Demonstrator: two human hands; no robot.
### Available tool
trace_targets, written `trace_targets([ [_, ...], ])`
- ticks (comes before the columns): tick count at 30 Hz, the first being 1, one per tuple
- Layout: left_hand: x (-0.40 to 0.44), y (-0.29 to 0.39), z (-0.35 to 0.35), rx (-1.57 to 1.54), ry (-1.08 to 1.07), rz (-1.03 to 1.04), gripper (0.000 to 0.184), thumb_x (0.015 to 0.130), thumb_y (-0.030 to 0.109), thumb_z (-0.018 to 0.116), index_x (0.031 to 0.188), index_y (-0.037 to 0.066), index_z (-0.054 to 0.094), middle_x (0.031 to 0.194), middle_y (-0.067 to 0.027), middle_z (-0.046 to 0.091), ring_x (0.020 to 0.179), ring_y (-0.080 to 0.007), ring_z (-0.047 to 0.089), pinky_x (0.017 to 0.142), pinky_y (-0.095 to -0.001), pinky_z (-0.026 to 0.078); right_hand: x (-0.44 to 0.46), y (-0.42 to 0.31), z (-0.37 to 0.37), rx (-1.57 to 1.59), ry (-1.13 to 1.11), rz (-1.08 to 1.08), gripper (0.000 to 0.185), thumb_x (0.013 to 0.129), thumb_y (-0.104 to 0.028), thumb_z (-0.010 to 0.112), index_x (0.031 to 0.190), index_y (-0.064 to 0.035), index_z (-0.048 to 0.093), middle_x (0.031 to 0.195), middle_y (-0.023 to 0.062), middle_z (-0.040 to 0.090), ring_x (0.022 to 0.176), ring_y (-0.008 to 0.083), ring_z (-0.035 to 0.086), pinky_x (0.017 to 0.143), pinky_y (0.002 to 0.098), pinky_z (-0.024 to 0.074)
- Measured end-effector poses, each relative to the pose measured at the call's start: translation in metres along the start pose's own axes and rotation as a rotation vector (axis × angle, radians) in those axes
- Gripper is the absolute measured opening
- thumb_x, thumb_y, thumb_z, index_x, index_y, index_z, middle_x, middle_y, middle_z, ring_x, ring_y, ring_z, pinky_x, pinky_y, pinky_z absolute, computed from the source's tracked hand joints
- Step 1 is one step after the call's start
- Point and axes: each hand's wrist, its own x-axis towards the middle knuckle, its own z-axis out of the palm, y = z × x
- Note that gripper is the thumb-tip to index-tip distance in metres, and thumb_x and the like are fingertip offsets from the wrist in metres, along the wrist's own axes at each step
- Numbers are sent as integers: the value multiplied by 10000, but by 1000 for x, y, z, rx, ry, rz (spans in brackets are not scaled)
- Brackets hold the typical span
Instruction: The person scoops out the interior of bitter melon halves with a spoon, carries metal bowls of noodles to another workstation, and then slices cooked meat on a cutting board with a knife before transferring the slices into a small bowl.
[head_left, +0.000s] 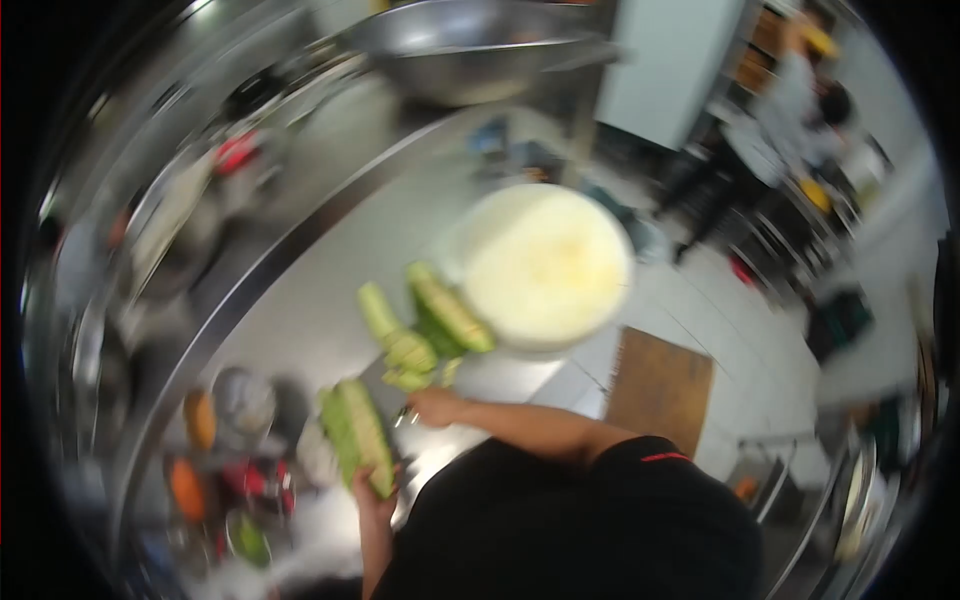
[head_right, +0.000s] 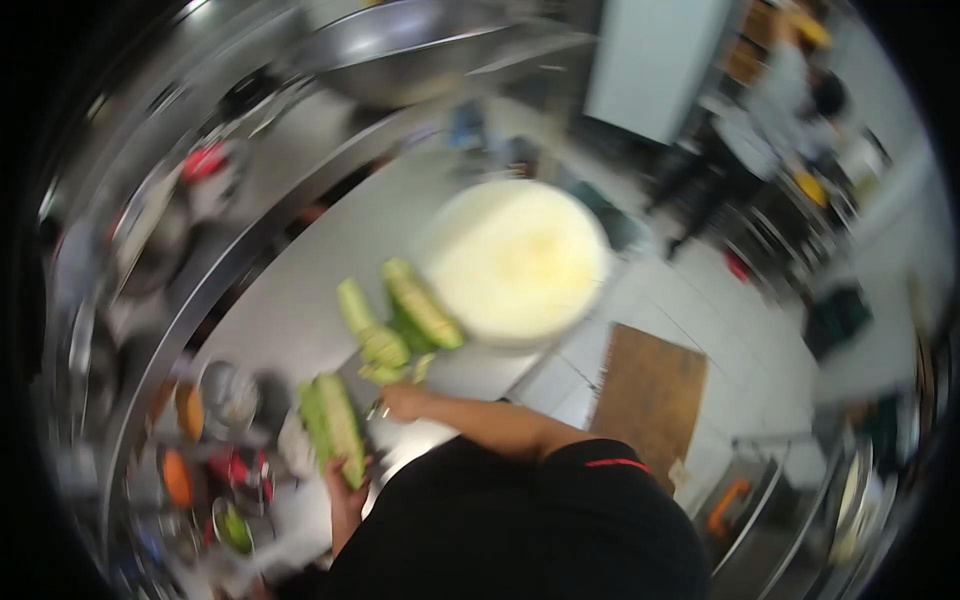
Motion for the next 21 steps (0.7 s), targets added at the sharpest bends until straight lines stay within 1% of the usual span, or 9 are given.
trace_targets([
  [2, -4, -1, 13, 81, 56, 21, 517, 925, 346, 518, 1369, 83, 482, 1140, -143, 666, 760, -255, 700, 405, -256, 451, 25, -19, -17, -56, 19, 120, 220, 899, -175, 539, 1022, -45, 666, 938, 232, 701, 894, 417, 685, 777, 523, 528],
  [3, -8, 0, 32, 103, 101, 75, 466, 967, 380, 499, 1345, 108, 483, 1082, -125, 667, 727, -238, 695, 391, -247, 447, 34, -30, -24, -45, 155, 121, 207, 898, -165, 529, 1008, -53, 664, 936, 219, 707, 895, 404, 693, 770, 515, 535],
  [6, -5, -3, 38, 107, 127, 86, 453, 1036, 522, 422, 1290, 156, 501, 1007, -92, 666, 659, -196, 674, 366, -231, 428, 64, -65, -49, -364, 106, -2, 204, 874, -155, 562, 1008, -53, 676, 934, 181, 722, 883, 362, 710, 731, 484, 554],
  [10, 7, -9, 28, 145, 148, 60, 506, 1022, 581, 423, 1225, 127, 521, 929, -61, 642, 651, -197, 674, 363, -246, 412, 95, -77, -39, -593, 111, -199, 174, 835, -180, 606, 869, -80, 745, 826, 155, 726, 765, 323, 721, 637, 454, 561],
  [13, 22, -20, -1, 190, 225, 23, 589, 971, 626, 489, 1264, 115, 506, 939, -71, 636, 642, -262, 678, 421, -302, 475, 121, -66, 15, -681, 123, -43, 180, 796, -200, 639, 858, -109, 781, 859, 125, 742, 805, 300, 725, 648, 458, 567],
  [15, 29, -16, -12, 139, 205, -16, 668, 962, 647, 479, 1372, 119, 478, 972, -96, 649, 689, -300, 668, 548, -400, 541, 127, -59, 31, -568, 175, 30, 175, 796, -221, 649, 839, -106, 774, 912, 129, 733, 920, 306, 699, 727, 544, 544],
  [16, 34, -18, -26, 271, 189, 12, 695, 954, 671, 450, 1336, 95, 523, 962, -101, 663, 672, -285, 644, 537, -350, 514, 119, -52, 34, -736, 263, -187, 152, 724, -175, 677, 775, -58, 760, 816, 154, 722, 755, 322, 687, 616, 517, 527],
  [19, 58, -20, 9, 439, 166, -44, 692, 954, 670, 449, 1330, 94, 525, 959, -102, 663, 671, -284, 642, 538, -348, 512, 147, -44, 61, -792, 59, -72, 173, 741, -184, 693, 860, -104, 790, 938, 105, 748, 859, 288, 702, 641, 494, 534],
  [21, 78, -28, 40, 519, 127, -90, 691, 954, 669, 448, 1326, 93, 526, 957, -103, 664, 670, -283, 641, 538, -347, 511, 112, -34, 48, -929, 116, -215, 147, 786, -217, 678, 844, -133, 784, 945, 79, 751, 871, 264, 706, 614, 481, 520],
])
